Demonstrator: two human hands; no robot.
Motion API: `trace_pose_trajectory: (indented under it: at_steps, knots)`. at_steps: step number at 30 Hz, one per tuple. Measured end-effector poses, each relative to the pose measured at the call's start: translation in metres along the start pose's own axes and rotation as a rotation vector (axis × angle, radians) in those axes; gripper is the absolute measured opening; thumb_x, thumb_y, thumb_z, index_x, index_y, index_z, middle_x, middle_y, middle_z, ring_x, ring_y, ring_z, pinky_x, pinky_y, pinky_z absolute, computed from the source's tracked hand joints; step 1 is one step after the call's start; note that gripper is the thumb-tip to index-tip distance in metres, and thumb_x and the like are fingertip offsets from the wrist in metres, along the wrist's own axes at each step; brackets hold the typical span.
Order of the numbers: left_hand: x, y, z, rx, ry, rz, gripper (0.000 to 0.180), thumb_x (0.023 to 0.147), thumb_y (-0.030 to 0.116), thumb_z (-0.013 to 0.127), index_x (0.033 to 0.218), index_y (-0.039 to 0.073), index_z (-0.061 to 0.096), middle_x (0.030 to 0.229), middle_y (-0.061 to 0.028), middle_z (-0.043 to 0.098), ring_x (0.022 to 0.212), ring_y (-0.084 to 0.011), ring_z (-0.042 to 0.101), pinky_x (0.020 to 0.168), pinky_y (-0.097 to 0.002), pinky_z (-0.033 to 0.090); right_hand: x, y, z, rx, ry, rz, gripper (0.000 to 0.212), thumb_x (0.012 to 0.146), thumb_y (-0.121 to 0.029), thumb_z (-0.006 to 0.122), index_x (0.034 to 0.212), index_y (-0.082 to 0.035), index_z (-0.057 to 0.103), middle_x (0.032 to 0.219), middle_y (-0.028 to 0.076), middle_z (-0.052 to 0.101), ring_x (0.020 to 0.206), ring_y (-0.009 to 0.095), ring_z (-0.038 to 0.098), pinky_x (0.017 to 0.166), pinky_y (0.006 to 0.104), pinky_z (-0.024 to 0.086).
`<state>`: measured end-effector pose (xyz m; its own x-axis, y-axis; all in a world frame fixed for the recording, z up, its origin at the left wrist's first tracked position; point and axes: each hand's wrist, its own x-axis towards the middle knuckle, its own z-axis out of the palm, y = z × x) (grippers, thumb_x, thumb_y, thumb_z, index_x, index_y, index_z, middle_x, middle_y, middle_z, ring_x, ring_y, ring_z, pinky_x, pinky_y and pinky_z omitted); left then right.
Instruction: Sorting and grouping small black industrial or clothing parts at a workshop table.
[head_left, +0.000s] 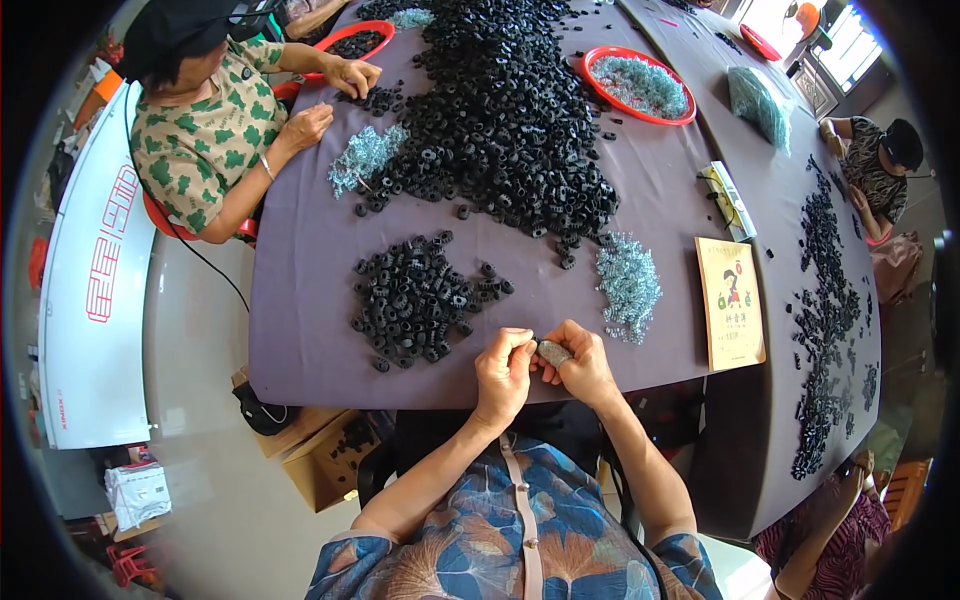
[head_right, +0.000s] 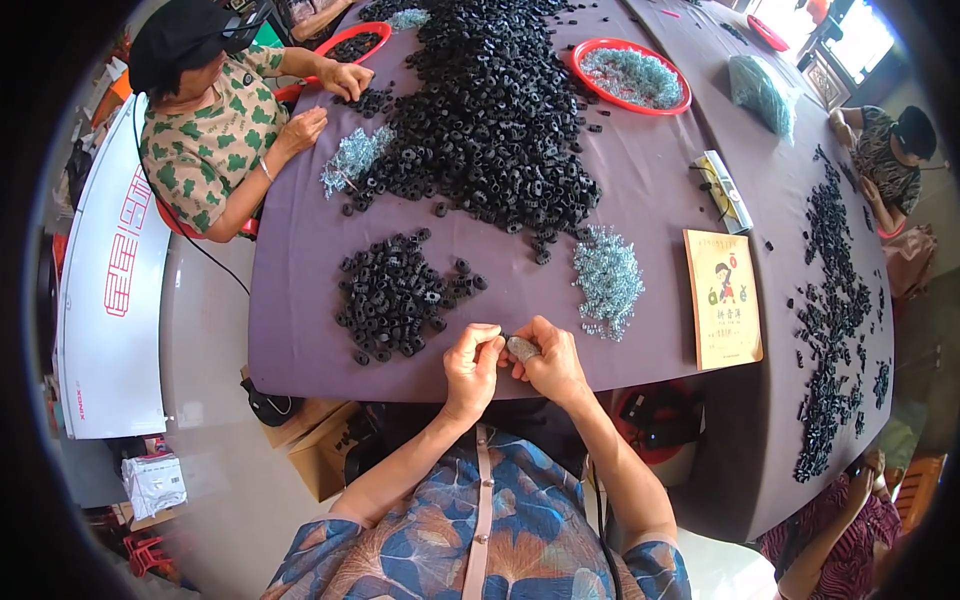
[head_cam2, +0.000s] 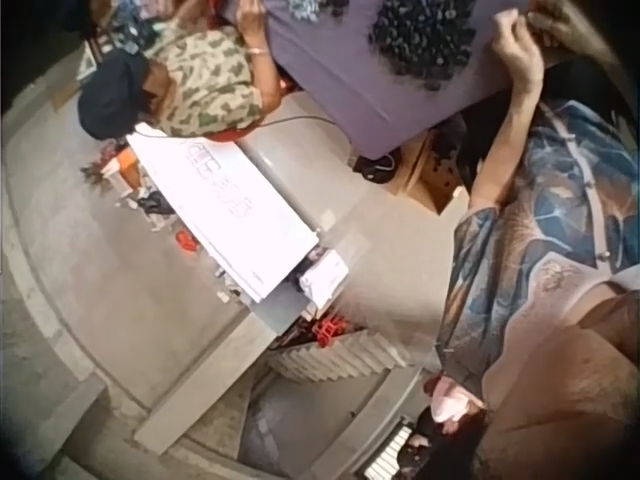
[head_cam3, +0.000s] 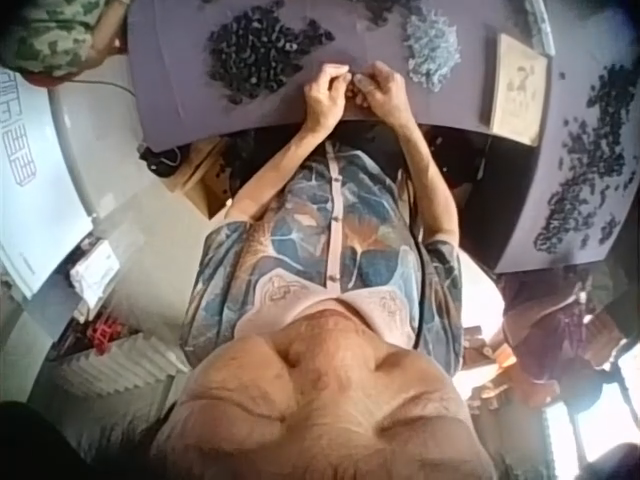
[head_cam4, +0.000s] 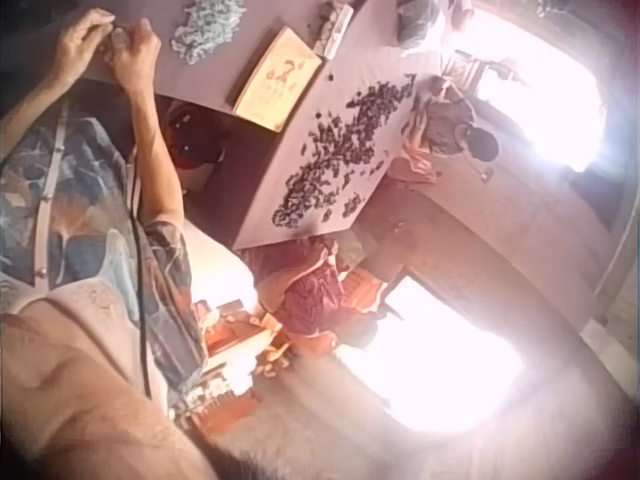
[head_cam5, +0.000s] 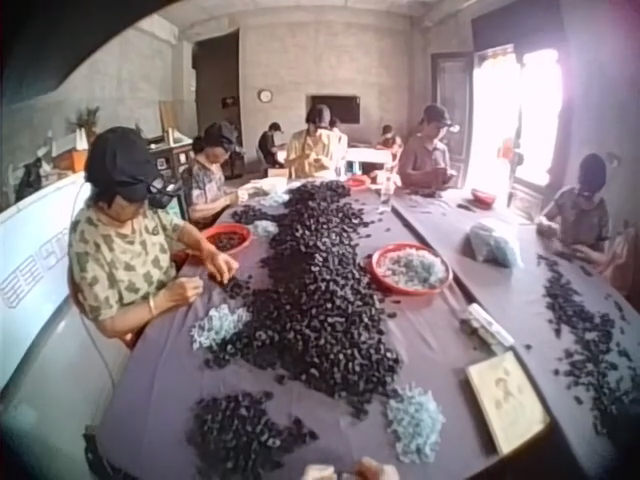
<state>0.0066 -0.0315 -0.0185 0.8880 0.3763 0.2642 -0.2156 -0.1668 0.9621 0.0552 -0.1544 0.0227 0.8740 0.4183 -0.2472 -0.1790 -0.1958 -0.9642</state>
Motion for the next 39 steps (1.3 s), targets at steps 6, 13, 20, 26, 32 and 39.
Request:
trace_pose_trajectory:
  at_steps: [6,13,20,26,32,39]
  knots:
    - [0.002,0.001,-0.002,-0.206,0.006,-0.184,0.01,0.087,0.002,0.058,0.097,-0.001,0.059,0.073,-0.0043,0.061,0.058,-0.0091,0.056,0.055,-0.0224,0.049,-0.002,0.0,0.006,0.006,0.03,-0.001,0.011,0.081,0.01,0.048,0.084,0.003,0.055,0.071,0.006,0.063,0.055,0.007,0.055,0.047,0.0208,0.045]
    - [0.0,0.001,-0.003,-0.264,0.029,-0.219,0.012,0.089,0.003,0.057,0.1,-0.001,0.06,0.073,-0.0025,0.061,0.059,-0.0071,0.055,0.057,-0.021,0.048,-0.007,0.0,0.011,0.032,0.072,-0.067,0.012,0.082,0.01,0.048,0.087,0.003,0.056,0.071,0.005,0.062,0.057,0.006,0.054,0.051,0.0204,0.045]
    - [-0.001,0.002,-0.005,-0.338,-0.019,-0.26,0.012,0.089,0.002,0.056,0.1,-0.001,0.059,0.072,-0.0028,0.06,0.06,-0.0071,0.055,0.058,-0.0204,0.048,-0.008,0.004,0.011,-0.069,0.104,-0.122,0.009,0.08,0.007,0.051,0.088,0.002,0.053,0.069,0.007,0.063,0.056,0.011,0.058,0.052,0.0252,0.047]
    - [-0.003,0.001,-0.004,-0.284,-0.007,-0.223,0.011,0.087,-0.001,0.057,0.098,0.0,0.059,0.073,-0.0037,0.06,0.06,-0.008,0.056,0.057,-0.0215,0.049,-0.005,0.008,0.008,-0.162,0.093,-0.147,0.014,0.074,0.01,0.05,0.086,0.002,0.051,0.068,0.012,0.064,0.055,0.017,0.061,0.051,0.0291,0.048]
    - [-0.003,0.004,-0.002,-0.129,0.001,-0.088,0.012,0.085,-0.004,0.057,0.096,0.0,0.058,0.079,-0.0057,0.062,0.061,-0.01,0.058,0.056,-0.0235,0.05,-0.006,0.001,0.006,-0.202,0.097,-0.129,0.014,0.072,0.01,0.051,0.083,0.001,0.052,0.066,0.012,0.064,0.055,0.019,0.063,0.051,0.0296,0.048]
    - [-0.001,0.008,-0.003,-0.095,-0.025,-0.112,0.01,0.086,-0.002,0.057,0.096,-0.002,0.058,0.076,-0.006,0.062,0.061,-0.01,0.057,0.055,-0.0237,0.05,-0.007,0.005,0.007,-0.159,0.096,-0.132,0.011,0.075,0.01,0.053,0.082,0.001,0.053,0.068,0.007,0.064,0.055,0.009,0.056,0.049,0.0233,0.045]
